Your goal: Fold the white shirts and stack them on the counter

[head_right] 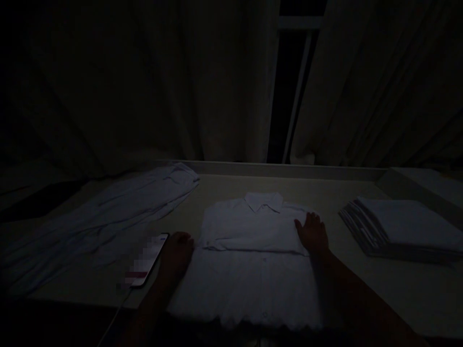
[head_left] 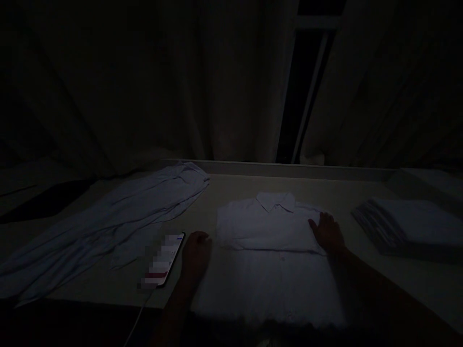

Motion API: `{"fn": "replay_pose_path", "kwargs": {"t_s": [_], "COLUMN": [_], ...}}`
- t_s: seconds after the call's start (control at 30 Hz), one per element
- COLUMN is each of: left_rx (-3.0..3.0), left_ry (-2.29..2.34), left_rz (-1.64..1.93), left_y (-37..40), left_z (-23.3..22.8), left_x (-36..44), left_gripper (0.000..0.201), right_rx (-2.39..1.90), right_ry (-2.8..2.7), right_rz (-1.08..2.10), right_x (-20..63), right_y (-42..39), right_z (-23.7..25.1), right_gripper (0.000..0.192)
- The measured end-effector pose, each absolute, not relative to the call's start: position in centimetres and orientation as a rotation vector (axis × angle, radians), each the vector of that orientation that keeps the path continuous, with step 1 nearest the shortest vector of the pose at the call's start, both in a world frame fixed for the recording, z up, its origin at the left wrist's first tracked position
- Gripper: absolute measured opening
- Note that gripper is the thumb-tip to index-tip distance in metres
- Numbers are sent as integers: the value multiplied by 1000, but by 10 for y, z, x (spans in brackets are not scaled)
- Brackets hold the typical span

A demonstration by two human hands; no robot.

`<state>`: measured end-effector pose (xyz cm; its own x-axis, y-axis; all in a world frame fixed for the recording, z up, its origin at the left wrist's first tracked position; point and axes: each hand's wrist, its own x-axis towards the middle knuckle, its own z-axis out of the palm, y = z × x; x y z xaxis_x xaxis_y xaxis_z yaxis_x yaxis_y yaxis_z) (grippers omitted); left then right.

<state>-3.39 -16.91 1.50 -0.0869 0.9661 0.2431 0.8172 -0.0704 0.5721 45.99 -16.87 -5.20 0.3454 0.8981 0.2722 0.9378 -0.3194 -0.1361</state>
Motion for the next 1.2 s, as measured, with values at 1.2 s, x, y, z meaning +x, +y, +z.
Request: {"fn": "replay_pose_path", "kwargs": {"t_s": [1.2], "left_rx": [2790], "left_ry": [1830], "left_rz": [246], "left_y": [-64], "left_z": [-19], "left_x": [25], "left_gripper": [71], "right_rx": [-2152], "right_ry": [-2092], "right_rz": [-93], "right_x": [476], "right_y": [-180], "right_z": [-21], "right_gripper": [80]}}
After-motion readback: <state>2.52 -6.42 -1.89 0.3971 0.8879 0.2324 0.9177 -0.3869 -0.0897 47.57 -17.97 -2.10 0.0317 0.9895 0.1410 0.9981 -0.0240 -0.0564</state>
